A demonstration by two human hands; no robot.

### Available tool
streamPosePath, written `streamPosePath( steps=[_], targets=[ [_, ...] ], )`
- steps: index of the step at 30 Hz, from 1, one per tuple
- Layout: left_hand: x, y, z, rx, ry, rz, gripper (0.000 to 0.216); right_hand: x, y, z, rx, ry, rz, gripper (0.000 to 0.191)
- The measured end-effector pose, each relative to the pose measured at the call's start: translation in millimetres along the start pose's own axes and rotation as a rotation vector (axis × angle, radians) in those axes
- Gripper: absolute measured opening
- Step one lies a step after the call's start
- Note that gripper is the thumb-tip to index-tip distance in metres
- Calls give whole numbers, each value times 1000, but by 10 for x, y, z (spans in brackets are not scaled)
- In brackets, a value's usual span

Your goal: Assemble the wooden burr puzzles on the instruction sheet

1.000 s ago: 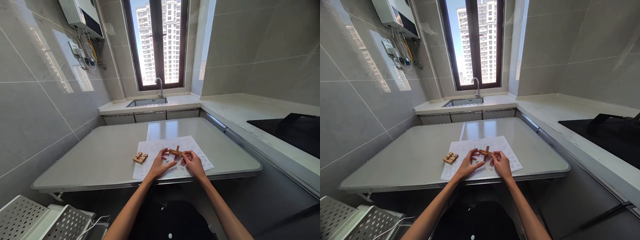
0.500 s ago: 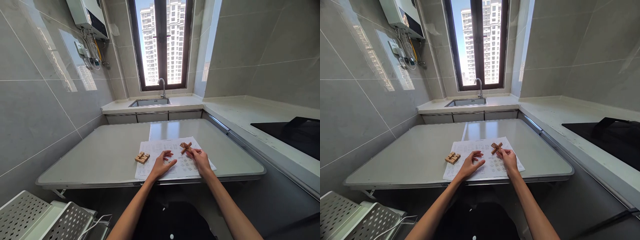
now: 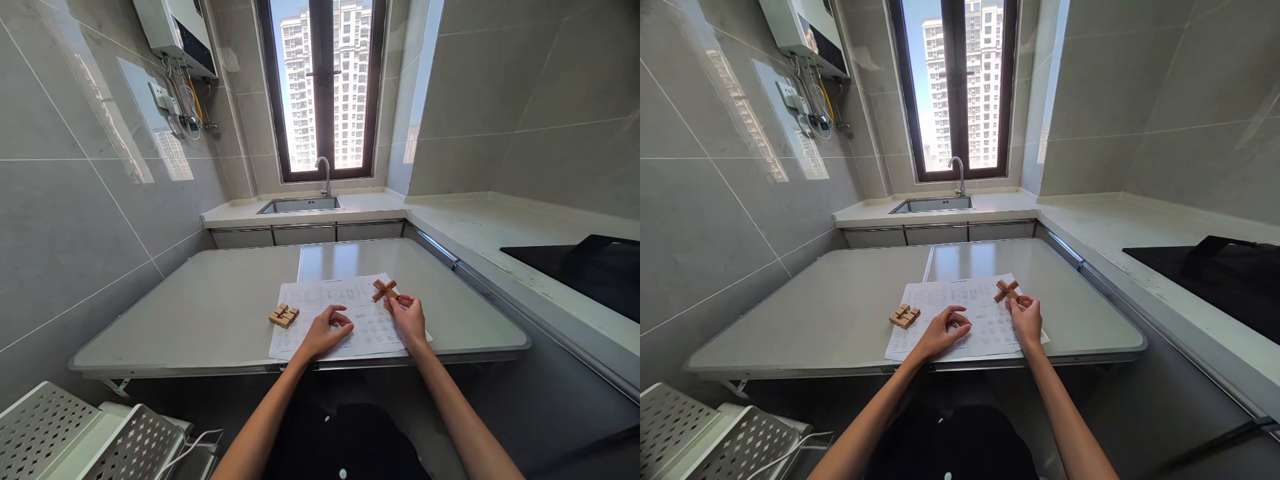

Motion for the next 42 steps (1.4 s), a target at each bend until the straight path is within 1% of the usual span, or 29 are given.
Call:
streamPosePath(
  steps=[2,5,6,7,9,11,13,14,16,18,20,22,25,28,31,33,36,39,42],
  targets=[
    [4,-4,-1,-4,-5,-1,42,30,137,-52,39,148,72,41],
    [5,-15,6,-10,-6,0,41,10,345,-175,182,338,177,35],
    [4,-18,15,-9,-6,1,40,-19,405,-221,241,385,172,32],
    [2,-18,30,-6,-7,3,39,-57,457,-265,297,415,131,26],
    [4,-7,75,-7,-15,9,36,-145,539,-337,357,434,-31,15],
    [24,27,129,-25,-52,21,31,-214,593,-381,343,411,-205,12],
    [79,84,167,-61,-127,36,27,-248,627,-399,297,386,-356,13],
    [125,119,172,-84,-173,48,25,-252,638,-402,278,379,-414,14],
    [254,193,148,-148,-282,102,21,-240,648,-403,253,375,-475,16],
    [419,263,70,-186,-432,180,18,-218,646,-402,237,363,-474,18],
    [601,326,-46,-146,-606,321,20,-205,642,-402,219,347,-462,20],
    [754,379,-167,-79,-734,430,30,-204,643,-404,206,341,-461,22],
    [896,435,-305,20,-867,510,49,-209,648,-408,200,356,-455,23],
    [949,445,-391,105,-902,506,58,-210,654,-412,202,360,-453,24],
    [970,406,-454,142,-889,506,60,-210,660,-417,202,350,-457,25],
    [977,364,-496,120,-854,498,59,-209,665,-422,199,341,-456,25],
    [981,309,-562,75,-738,467,58,-209,672,-428,199,328,-454,25],
    [986,284,-605,66,-639,462,55,-208,672,-429,197,317,-453,26],
    [1001,274,-609,65,-606,468,52,-207,667,-426,194,310,-454,27]
  ],
)
Point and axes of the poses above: each hand's wrist, its own y-axis away from the middle knuckle, its own x-axis out of the back of the hand, z = x × y, the point moved 2 cm from there along -y, towards the middle knuckle, and after that the axes turned 4 degrees about -x, right-handed, at the moved point
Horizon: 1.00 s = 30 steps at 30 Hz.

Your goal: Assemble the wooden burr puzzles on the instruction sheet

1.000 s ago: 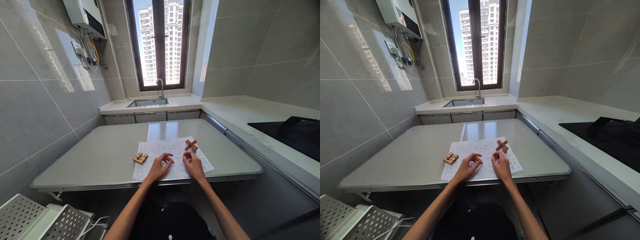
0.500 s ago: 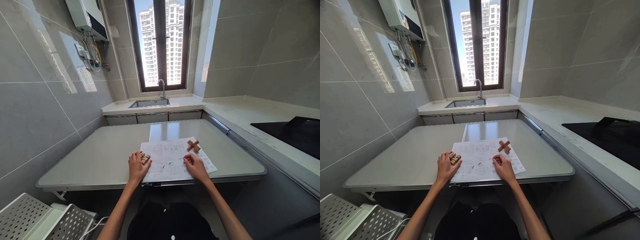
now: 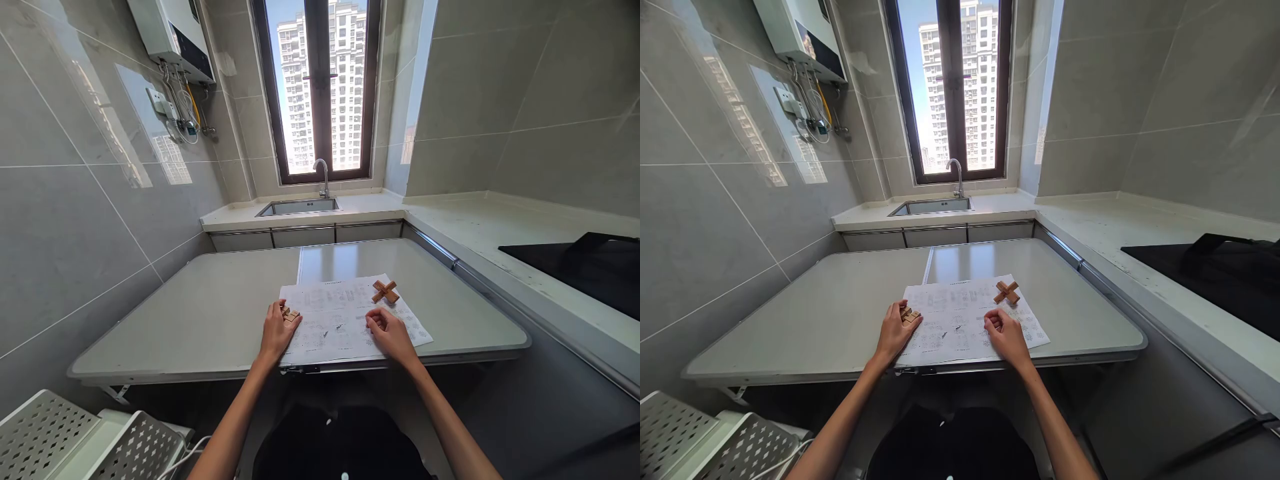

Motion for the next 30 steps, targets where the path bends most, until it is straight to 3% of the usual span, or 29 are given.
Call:
streamPosePath(
  steps=[9,15,19,25,30],
  targets=[
    [40,32,233,12,153,-21,58,2,-8,9,2,9,5,26],
    [-148,168,658,-132,382,-282,65,4,-6,29,0,9,-2,25],
    [-242,226,845,-211,433,-383,67,1,-14,49,-2,4,-4,26],
    [-311,243,857,-235,430,-435,68,-7,-17,62,-5,4,1,27],
    [-321,253,774,-215,402,-429,82,5,-3,42,-2,-3,-4,26]
  ],
)
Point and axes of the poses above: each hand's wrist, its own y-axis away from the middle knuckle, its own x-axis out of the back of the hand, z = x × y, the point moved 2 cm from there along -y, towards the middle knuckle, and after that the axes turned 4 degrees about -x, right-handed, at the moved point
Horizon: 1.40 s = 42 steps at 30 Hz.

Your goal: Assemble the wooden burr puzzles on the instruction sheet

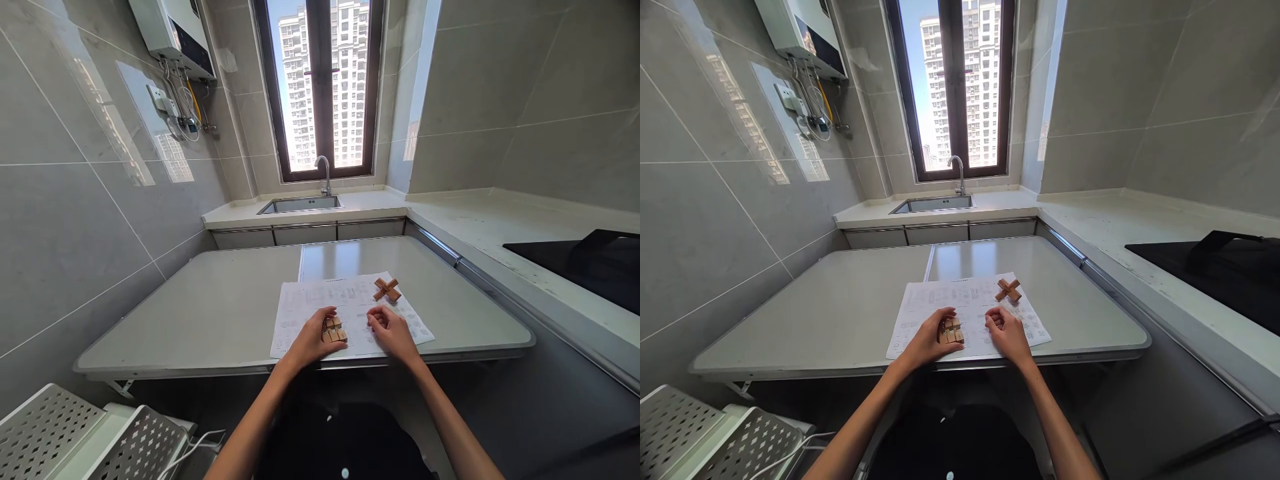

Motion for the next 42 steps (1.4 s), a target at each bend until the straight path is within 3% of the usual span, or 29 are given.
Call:
streamPosePath(
  steps=[4,8,12,18,25,31,42],
  targets=[
    [100,82,-17,19,-209,121,89,6,16,-60,28,38,-37,28],
    [197,163,-30,63,-319,164,70,-68,70,-210,113,99,-185,30],
    [243,197,-39,117,-184,92,64,-205,140,-356,216,195,-327,31],
    [320,231,-28,171,17,104,67,-297,149,-371,234,287,-312,26],
    [357,235,-14,206,167,119,68,-227,133,-356,92,0,-271,35],
    [376,237,-54,197,328,132,66,-361,121,-444,4,-374,-398,49],
    [343,238,-34,192,406,83,62,-460,136,-555,28,-442,-567,49]
  ],
)
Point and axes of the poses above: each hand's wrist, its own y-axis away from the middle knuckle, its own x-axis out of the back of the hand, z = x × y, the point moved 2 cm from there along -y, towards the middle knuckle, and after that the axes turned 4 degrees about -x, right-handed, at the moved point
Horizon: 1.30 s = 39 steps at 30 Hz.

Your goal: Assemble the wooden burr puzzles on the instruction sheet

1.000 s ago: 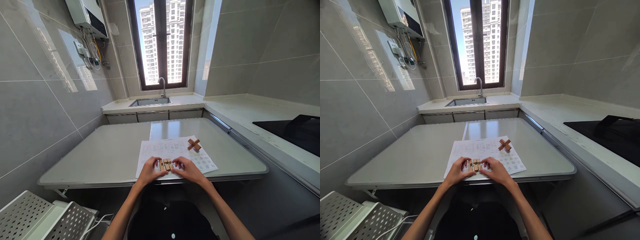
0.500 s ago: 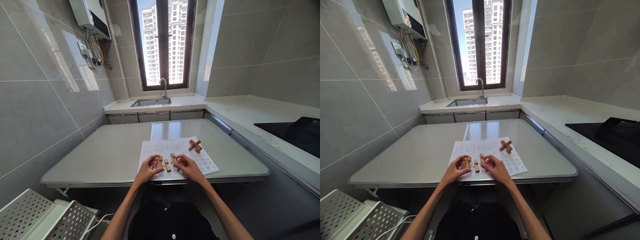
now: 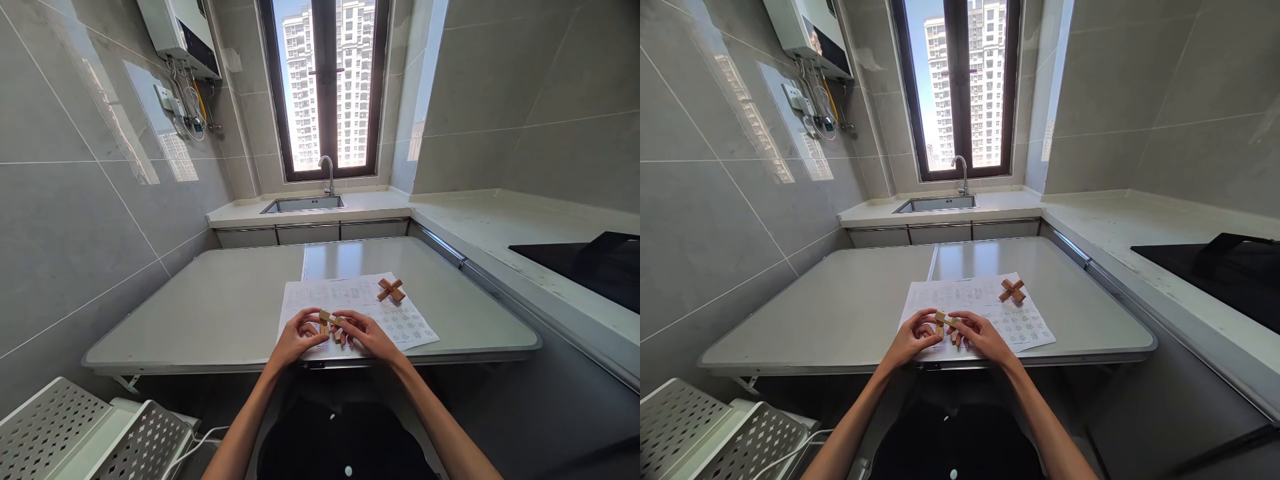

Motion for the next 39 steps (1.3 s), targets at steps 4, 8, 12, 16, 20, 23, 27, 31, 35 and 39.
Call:
streamPosePath(
  steps=[4,8,12,16,20,23,27,31,35,39],
  targets=[
    [-18,3,15,3,8,-35,65,-18,8,9,-22,57,19,47],
    [-33,6,26,15,3,-50,69,-16,3,43,-17,71,42,46],
    [-42,16,45,4,-34,-47,72,-12,-9,102,-23,43,54,44],
    [-52,24,60,-15,-62,-70,72,-17,-19,141,-24,26,81,43],
    [-55,27,63,-32,-69,-85,71,-30,-19,122,-21,22,105,41],
    [-55,31,64,-37,-79,-97,71,-38,-17,97,-24,22,128,41],
    [-55,36,80,-36,-84,-83,58,-46,-15,81,-29,29,125,44],
    [-67,35,115,-45,-61,-94,44,-46,-15,79,-47,41,117,47],
    [-72,32,130,-45,-52,-91,40,-39,-12,82,-59,61,120,47],
    [-73,36,124,-41,-43,-84,39,-33,-3,76,-28,93,110,44]
  ],
)
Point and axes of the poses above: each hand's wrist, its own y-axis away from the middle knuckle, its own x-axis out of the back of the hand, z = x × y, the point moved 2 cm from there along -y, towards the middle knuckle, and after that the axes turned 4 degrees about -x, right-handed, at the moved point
